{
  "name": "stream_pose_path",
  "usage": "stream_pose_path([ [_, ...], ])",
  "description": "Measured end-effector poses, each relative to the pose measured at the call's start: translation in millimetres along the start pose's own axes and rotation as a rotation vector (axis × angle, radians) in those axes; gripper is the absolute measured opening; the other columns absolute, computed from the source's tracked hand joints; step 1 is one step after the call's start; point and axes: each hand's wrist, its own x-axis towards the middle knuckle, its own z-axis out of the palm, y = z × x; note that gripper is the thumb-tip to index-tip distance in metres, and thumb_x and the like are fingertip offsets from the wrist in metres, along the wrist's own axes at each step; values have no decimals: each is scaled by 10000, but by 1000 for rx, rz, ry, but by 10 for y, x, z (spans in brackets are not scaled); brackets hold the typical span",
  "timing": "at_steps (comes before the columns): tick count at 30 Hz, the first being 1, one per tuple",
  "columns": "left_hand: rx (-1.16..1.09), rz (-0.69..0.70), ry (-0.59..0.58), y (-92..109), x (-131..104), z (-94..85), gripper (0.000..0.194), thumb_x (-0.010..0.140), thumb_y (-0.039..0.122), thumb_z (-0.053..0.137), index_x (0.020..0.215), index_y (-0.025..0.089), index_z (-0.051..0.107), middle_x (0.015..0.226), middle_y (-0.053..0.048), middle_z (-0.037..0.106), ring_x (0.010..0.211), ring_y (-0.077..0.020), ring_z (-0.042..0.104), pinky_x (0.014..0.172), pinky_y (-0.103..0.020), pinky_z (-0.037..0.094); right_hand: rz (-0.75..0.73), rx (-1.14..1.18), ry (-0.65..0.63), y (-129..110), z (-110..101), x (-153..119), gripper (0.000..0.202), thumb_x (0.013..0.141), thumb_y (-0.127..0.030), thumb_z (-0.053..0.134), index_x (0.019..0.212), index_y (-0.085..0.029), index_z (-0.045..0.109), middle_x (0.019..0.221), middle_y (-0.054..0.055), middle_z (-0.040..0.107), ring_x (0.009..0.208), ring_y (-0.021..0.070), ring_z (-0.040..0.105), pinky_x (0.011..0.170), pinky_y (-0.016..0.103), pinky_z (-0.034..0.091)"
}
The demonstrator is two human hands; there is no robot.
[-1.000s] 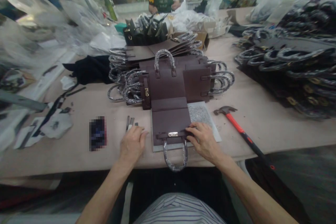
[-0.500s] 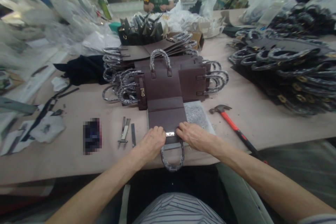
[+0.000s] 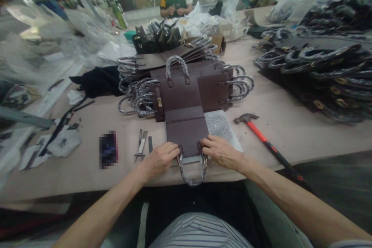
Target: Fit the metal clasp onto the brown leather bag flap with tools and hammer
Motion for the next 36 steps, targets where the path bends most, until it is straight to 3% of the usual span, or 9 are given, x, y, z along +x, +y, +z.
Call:
stream_pose_path([
  [4, 4, 134, 188, -126, -173, 130, 341, 921, 15, 418, 1115, 140, 670, 1178, -130, 696, 1136, -216, 633, 1017, -385, 558, -63, 8, 46, 68, 114, -70, 73, 949, -179, 551, 933, -185, 622, 1125, 71, 604, 896, 204, 417, 754, 342, 385],
  [10, -22, 112, 190, -130, -207, 170, 381, 904, -2, 427, 1115, 161, 699, 1193, -119, 713, 1180, -214, 647, 1025, -398, 579, -94, 31, 87, 86, 170, -73, 82, 923, -143, 570, 880, -175, 633, 1091, 69, 636, 863, 197, 418, 762, 337, 402],
  [17, -68, -33, 279, 107, -127, 149, 427, 888, -8, 388, 1165, 138, 679, 1187, -133, 708, 1154, -223, 652, 1026, -406, 583, 130, 205, 180, -116, 29, -84, 358, 800, -17, 493, 1071, -154, 683, 1120, 91, 655, 944, 204, 501, 850, 360, 450],
  [20, -169, -239, 390, 184, -152, 173, 379, 939, 50, 408, 1188, 167, 670, 1172, -117, 715, 1133, -200, 665, 1010, -376, 582, 240, 260, 238, -221, -8, -25, 285, 884, -96, 491, 1064, -167, 700, 1118, 90, 667, 971, 214, 528, 890, 393, 450],
  [24, -123, -659, 481, 128, -318, 106, 272, 974, 154, 445, 1040, 172, 708, 1034, -103, 742, 1007, -212, 696, 929, -363, 573, 335, 206, 306, -315, 85, 100, 214, 962, -256, 529, 1066, -174, 697, 1154, 106, 661, 1019, 247, 550, 905, 427, 440],
  [26, -89, -950, 437, -6, -454, -13, 244, 961, 185, 477, 1012, 162, 715, 1001, -103, 747, 962, -229, 701, 884, -360, 559, 346, 197, 351, -324, 176, 155, 213, 955, -282, 556, 1080, -175, 691, 1168, 111, 655, 1047, 260, 554, 905, 430, 438],
  [29, -52, -1343, 227, -275, -676, -256, 212, 930, 232, 547, 1005, 168, 735, 980, -100, 759, 954, -255, 705, 857, -350, 531, 356, 199, 416, -302, 305, 212, 227, 955, -329, 567, 1089, -192, 689, 1166, 106, 655, 1070, 269, 563, 913, 442, 433],
  [31, -42, -1451, 105, -433, -794, -395, 205, 913, 253, 577, 983, 170, 751, 960, -107, 763, 969, -271, 706, 863, -350, 516, 366, 203, 458, -275, 363, 231, 233, 965, -352, 553, 1088, -211, 693, 1149, 95, 664, 1058, 262, 576, 916, 445, 427],
  [36, -94, -1455, 4, -592, -813, -482, 195, 902, 276, 599, 898, 175, 766, 919, -99, 765, 942, -257, 708, 823, -326, 496, 362, 219, 547, -215, 418, 249, 228, 971, -381, 547, 1028, -238, 715, 1085, 74, 696, 1008, 243, 611, 892, 431, 421],
])
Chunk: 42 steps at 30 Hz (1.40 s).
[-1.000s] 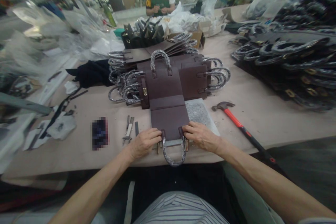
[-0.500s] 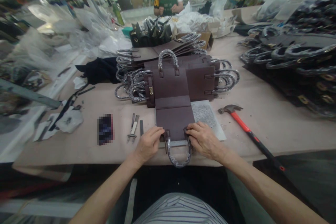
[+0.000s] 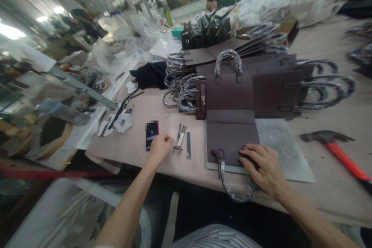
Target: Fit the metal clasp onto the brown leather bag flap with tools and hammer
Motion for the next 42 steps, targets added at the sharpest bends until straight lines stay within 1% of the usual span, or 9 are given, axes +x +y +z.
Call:
stream_pose_path([
  [6, 57, 23, -114, 265, 27, 91, 200, 829, 392, 714, 835, 192, 727, 911, -101, 754, 937, -285, 696, 758, -337, 467, -4, 1, 2, 4, 2, 12, 216, 979, -371, 551, 1026, -229, 708, 1073, 74, 699, 994, 241, 611, 886, 428, 408],
  [11, 155, 23, -125, 296, 28, 74, 205, 839, 403, 698, 845, 199, 672, 928, -98, 739, 964, -294, 686, 743, -338, 453, 7, -5, -14, -14, -3, 9, 190, 973, -346, 562, 1031, -227, 698, 1074, 68, 693, 993, 237, 604, 890, 423, 399],
  [16, 207, 149, -58, 350, -163, 154, 182, 918, 362, 625, 923, 189, 681, 967, -111, 738, 958, -291, 696, 764, -350, 465, 24, -13, 2, -40, 7, 9, 171, 959, -331, 582, 1025, -223, 697, 1067, 67, 691, 996, 239, 596, 892, 423, 389],
  [21, 233, 180, -167, 532, -277, 258, 303, 903, 463, 641, 934, 167, 700, 970, -163, 740, 1006, -336, 697, 808, -383, 500, 61, 3, -30, -84, -8, -5, 158, 956, -307, 588, 1033, -215, 689, 1079, 65, 683, 1012, 234, 578, 910, 428, 381],
  [26, 281, 105, -284, 679, -134, 264, 218, 828, 363, 667, 857, 153, 720, 975, -205, 744, 1007, -370, 706, 776, -388, 515, 85, 30, -31, -123, -30, -11, 135, 929, -267, 621, 1038, -214, 679, 1079, 57, 672, 1026, 232, 560, 913, 426, 374],
  [30, 249, 148, -311, 668, -65, 282, 117, 765, 277, 643, 714, 177, 679, 856, -169, 743, 897, -343, 715, 700, -363, 492, 98, 45, -26, -139, -37, -8, 123, 919, -250, 636, 1033, -220, 669, 1082, 51, 669, 1030, 228, 553, 926, 427, 364],
  [33, 68, 208, -287, 557, -94, 339, 149, 762, 296, 651, 666, 185, 622, 716, -120, 705, 758, -293, 694, 642, -337, 473, 113, 59, -33, -143, -38, -13, 123, 910, -243, 644, 1030, -222, 663, 1091, 48, 665, 1034, 228, 553, 927, 427, 360],
  [37, -531, 55, -401, 412, -201, 406, 289, 745, 442, 701, 758, 170, 605, 590, -50, 648, 562, -204, 635, 554, -286, 497, 124, 66, -39, -133, -39, -32, 143, 892, -230, 661, 1034, -220, 659, 1102, 47, 665, 1049, 231, 554, 936, 430, 356],
  [42, -1022, 12, -398, 474, -350, 460, 533, 599, 539, 871, 805, 136, 588, 713, -61, 707, 649, -171, 685, 632, -265, 583, 118, 66, -32, -123, -32, -43, 147, 883, -223, 661, 1030, -214, 655, 1104, 53, 675, 1050, 237, 559, 932, 433, 359],
])
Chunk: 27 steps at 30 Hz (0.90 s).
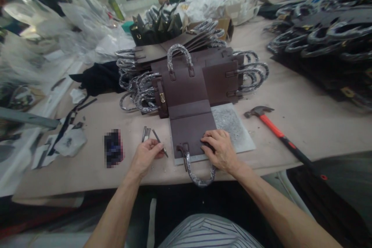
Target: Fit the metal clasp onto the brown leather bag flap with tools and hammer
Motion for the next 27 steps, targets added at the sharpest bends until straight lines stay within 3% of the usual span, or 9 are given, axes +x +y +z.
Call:
stream_pose_path([
  [7, -437, 129, -2, 78, -34, 468, 578, 604, 390, 934, 1002, 149, 592, 866, -48, 745, 805, -220, 753, 673, -277, 626, 7, -3, -5, -15, 13, 9, 151, 886, -236, 663, 1035, -212, 654, 1104, 51, 670, 1041, 233, 556, 941, 436, 362],
  [10, -479, 172, -56, 57, -4, 680, 579, 641, 328, 915, 1101, 169, 601, 913, -48, 757, 850, -224, 760, 723, -294, 636, 3, -9, -13, -15, 6, 13, 158, 880, -235, 669, 1035, -213, 652, 1104, 49, 666, 1042, 232, 552, 929, 431, 360],
  [13, -400, 271, -86, 15, 25, 825, 406, 705, 284, 866, 1025, 160, 649, 921, -54, 765, 869, -200, 759, 804, -288, 629, 6, -13, -27, -13, -4, 17, 172, 877, -236, 672, 1046, -218, 649, 1107, 45, 663, 1045, 232, 552, 919, 430, 353],
  [19, -119, 471, -72, -33, -32, 862, 142, 813, 204, 747, 932, 161, 683, 953, -68, 770, 895, -169, 744, 818, -245, 609, 29, -5, -46, -22, -17, 34, 173, 883, -243, 656, 1054, -219, 652, 1109, 44, 662, 1047, 236, 546, 927, 439, 349],
  [27, -54, 479, -70, -85, -96, 830, 135, 843, 204, 715, 957, 167, 653, 977, -73, 776, 914, -196, 746, 842, -299, 613, 28, -2, -57, -11, -16, 24, 189, 889, -254, 644, 1074, -221, 655, 1118, 50, 660, 1045, 239, 541, 934, 446, 348],
])
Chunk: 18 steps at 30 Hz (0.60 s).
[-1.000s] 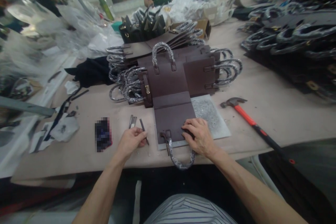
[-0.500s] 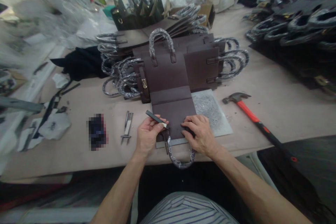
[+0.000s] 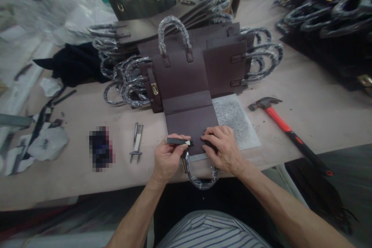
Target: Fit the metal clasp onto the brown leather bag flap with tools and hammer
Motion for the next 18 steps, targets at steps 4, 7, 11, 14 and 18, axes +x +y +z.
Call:
stream_pose_path([
  [4, 55, -36, 5, 32, 13, 21, 129, 828, 232, 729, 925, 167, 674, 960, -82, 776, 913, -213, 742, 882, -333, 602, 11, 3, -7, -7, -6, 5, 186, 896, -266, 631, 1074, -222, 654, 1123, 62, 662, 1060, 249, 542, 945, 453, 350],
  [7, 71, -32, 14, 52, 18, 33, 133, 820, 250, 736, 914, 169, 686, 948, -83, 774, 910, -219, 737, 873, -343, 602, 15, 9, -10, -16, -13, 12, 187, 894, -275, 629, 1073, -225, 656, 1123, 64, 664, 1062, 254, 543, 949, 459, 350],
  [11, 103, -19, 12, 28, 8, 34, 109, 844, 239, 719, 922, 170, 688, 965, -78, 770, 920, -213, 735, 888, -342, 599, 10, 10, -3, -23, -20, 9, 182, 894, -273, 630, 1067, -224, 655, 1119, 60, 667, 1058, 252, 539, 947, 454, 346],
  [14, 9, -46, 15, -30, 11, 25, 135, 854, 233, 733, 952, 176, 660, 992, -69, 768, 939, -205, 740, 900, -337, 604, 7, 9, 4, -22, -20, 6, 182, 887, -265, 639, 1062, -215, 656, 1116, 62, 664, 1045, 250, 532, 939, 450, 347],
  [18, -321, -105, 119, -80, 58, 4, 298, 800, 274, 818, 991, 194, 604, 973, -38, 771, 922, -201, 752, 916, -371, 621, -5, 8, 17, -16, -8, 1, 179, 878, -264, 655, 1046, -203, 657, 1114, 65, 662, 1024, 248, 523, 925, 448, 349],
])
